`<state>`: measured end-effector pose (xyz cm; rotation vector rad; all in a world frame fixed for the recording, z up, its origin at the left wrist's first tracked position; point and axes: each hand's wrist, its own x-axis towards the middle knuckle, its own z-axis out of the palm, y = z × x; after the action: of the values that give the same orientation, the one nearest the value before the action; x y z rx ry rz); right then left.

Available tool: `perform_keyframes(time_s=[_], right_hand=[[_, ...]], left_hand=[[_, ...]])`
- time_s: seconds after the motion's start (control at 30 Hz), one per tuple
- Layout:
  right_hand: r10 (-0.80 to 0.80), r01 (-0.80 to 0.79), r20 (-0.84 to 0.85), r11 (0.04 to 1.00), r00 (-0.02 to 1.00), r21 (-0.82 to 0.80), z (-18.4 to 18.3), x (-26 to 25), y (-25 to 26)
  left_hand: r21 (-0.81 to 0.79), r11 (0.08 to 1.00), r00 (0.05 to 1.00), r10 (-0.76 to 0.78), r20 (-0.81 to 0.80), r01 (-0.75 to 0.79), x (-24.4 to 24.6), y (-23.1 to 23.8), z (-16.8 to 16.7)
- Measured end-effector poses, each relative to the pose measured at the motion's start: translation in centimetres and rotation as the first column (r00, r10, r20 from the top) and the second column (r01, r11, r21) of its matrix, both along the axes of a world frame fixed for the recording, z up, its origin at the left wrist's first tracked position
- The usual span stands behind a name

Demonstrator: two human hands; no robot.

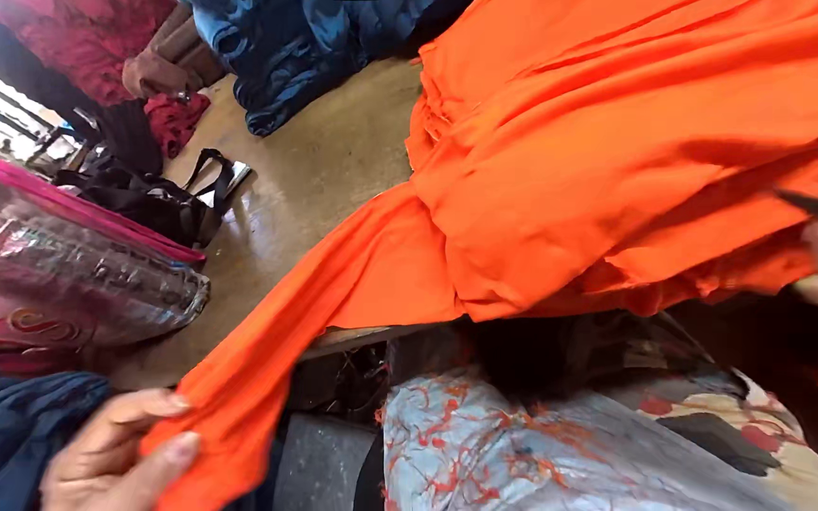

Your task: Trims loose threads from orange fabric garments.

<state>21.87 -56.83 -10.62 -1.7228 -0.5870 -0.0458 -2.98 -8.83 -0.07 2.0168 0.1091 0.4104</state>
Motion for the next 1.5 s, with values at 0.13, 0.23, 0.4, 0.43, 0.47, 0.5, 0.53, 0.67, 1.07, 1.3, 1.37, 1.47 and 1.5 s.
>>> perform_keyframes(time_s=[0.13,0.23,0.4,0.43,0.47,0.5,0.53,0.67,1.07,1.3,1.37,1.47,1.5], right_hand=[[0.125,-0.174,-0.267,0.970,0.955,-0.168,3.7,-5.1,4.7],[0.308,-0.364,-0.296,0.918,0.904,-0.157,3.5,-7.1,5.7],[0.335,-0.359,-0.248,0.931,0.909,-0.058,0.4,-8.9,4.2],[0.313,-0.341,-0.275,0.938,0.909,-0.057,0.5,-9.1,3.9],[0.296,-0.324,-0.304,0.945,0.905,-0.046,0.7,-9.2,3.7],[0.289,-0.317,-0.329,0.948,0.899,-0.031,0.9,-9.3,3.7],[0.294,-0.319,-0.335,0.948,0.895,-0.018,1.2,-9.4,3.6],[0.326,-0.335,-0.077,0.917,0.942,-0.217,0.9,-9.6,4.5],[0.150,-0.023,-0.428,0.957,0.891,0.288,-0.9,-9.6,5.2],[0.361,-0.061,-0.539,0.867,0.761,0.494,-0.3,-10.3,6.2],[0.347,-0.047,-0.565,0.877,0.748,0.478,-0.2,-10.5,6.1],[0.185,-0.026,-0.506,0.952,0.842,0.306,-1.0,-10.5,5.7],[0.107,-0.009,-0.450,0.977,0.887,0.215,-1.4,-10.5,5.6]], left_hand=[[-0.318,0.897,0.945,-0.328,-0.010,0.308,2.5,-8.7,-5.1],[-0.477,0.764,0.874,-0.487,0.015,0.434,4.7,-13.4,-8.4],[-0.601,0.637,0.827,-0.557,0.073,0.482,6.7,-17.1,-9.9],[-0.628,0.615,0.828,-0.554,0.085,0.476,6.9,-17.4,-10.0],[-0.653,0.598,0.833,-0.545,0.095,0.465,7.0,-17.7,-10.0],[-0.674,0.582,0.837,-0.537,0.100,0.454,7.0,-17.9,-10.1],[-0.684,0.576,0.839,-0.534,0.101,0.449,7.0,-18.1,-10.1],[-0.613,0.618,0.806,-0.589,0.054,0.492,6.7,-19.1,-9.1],[-0.449,0.855,0.943,-0.325,-0.069,0.261,6.0,-19.0,-9.2],[-0.681,0.661,0.931,-0.354,0.089,0.316,5.6,-21.9,-10.9],[-0.662,0.681,0.945,-0.289,0.152,0.314,5.9,-22.4,-11.0],[-0.640,0.725,0.967,-0.205,0.154,0.255,6.4,-22.9,-11.3],[-0.649,0.723,0.971,-0.195,0.139,0.238,6.5,-22.9,-11.5]])
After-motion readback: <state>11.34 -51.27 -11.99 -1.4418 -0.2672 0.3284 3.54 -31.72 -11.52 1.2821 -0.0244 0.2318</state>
